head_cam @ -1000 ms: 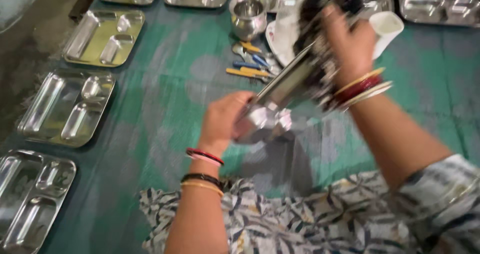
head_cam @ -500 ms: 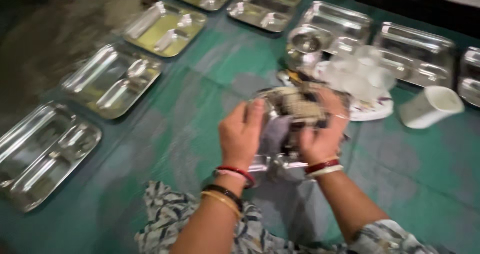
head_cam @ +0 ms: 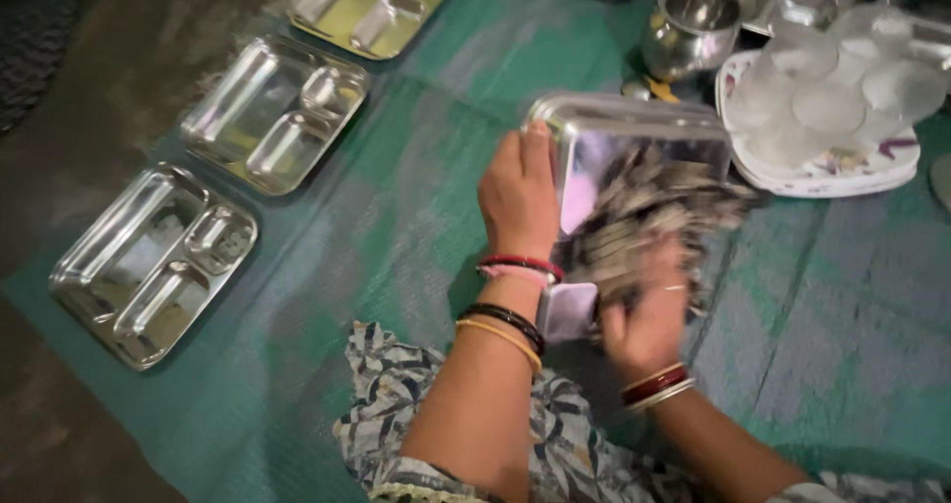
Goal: The person wipes multiple stainless steel compartment trays with a cloth, handling them one at a time and placing them back on the floor. The person also briefly handles a stack of plates and a mug.
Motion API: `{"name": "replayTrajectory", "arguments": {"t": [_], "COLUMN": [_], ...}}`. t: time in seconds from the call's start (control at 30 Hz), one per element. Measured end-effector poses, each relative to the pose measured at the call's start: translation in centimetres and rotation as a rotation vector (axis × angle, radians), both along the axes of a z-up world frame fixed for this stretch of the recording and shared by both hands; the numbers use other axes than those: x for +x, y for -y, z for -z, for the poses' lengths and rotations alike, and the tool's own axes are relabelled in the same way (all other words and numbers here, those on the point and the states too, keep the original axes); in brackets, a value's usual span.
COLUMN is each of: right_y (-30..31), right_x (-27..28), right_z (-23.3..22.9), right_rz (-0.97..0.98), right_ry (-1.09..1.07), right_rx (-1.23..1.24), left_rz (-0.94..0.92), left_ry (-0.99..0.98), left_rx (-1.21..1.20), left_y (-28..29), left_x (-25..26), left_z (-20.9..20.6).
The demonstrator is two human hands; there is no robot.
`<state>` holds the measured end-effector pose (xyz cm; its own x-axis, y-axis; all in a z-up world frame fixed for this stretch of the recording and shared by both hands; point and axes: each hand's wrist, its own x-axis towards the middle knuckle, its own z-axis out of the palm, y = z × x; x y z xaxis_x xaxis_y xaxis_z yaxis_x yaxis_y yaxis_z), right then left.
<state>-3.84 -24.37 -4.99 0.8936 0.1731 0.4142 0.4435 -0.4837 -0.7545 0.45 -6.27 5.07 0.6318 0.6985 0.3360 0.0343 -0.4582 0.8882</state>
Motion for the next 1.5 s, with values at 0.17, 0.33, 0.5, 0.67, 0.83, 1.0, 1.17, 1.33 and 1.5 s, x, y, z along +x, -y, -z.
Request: {"name": "replayTrajectory", "arguments": {"t": [0.17,0.33,0.5,0.67,0.83,1.0,1.17,1.33,1.5], "right_y": [-1.4,0.3,5.3,6.0,3.8,2.9,-1.9,-3.5,-0.9], "right_x": [-2.0,-0.7,1.3,2.6,3.0,6.5,4.7,5.5,9.7], "right_z": [-1.3,0.6,2.1,2.2,1.5,-3.3,-11.4,-17.1,-17.9], "right_rz": [-0.421,-0.470,-0.478,-0.361,0.026,0.383,-0.110,-0.016,0.057], "right_ry": [0.312,0.413,0.381,0.376,-0.033,-0.218,0.319,0.630,0.263], "right_rx": [-0.244,-0.393,-0.666,-0.406,0.149,-0.091,0.051,-0.188,-0.136], "left_rz": [0.019,0.016,0.034,0.073,0.093,0.116,0.318,0.323,0.301], "left_ry": [0.000,-0.028,-0.002,0.000,0.006,0.004,0.220,0.161,0.032], "left_rx": [-0.027,-0.105,-0.053,-0.130,-0.140,-0.178,-0.037,-0.056,0.055], "left_y": [-1.3,-2.3,-2.3,-1.3,-0.8,0.1,1.6,3.0,4.0], "left_x": [0.9,0.5,0.6,1.1,-0.1,-1.2,-0.9,-1.5,-2.0], "left_z": [0.9,1.1,1.1,0.6,-0.8,-1.6,-2.6,-3.0,-4.3]}}
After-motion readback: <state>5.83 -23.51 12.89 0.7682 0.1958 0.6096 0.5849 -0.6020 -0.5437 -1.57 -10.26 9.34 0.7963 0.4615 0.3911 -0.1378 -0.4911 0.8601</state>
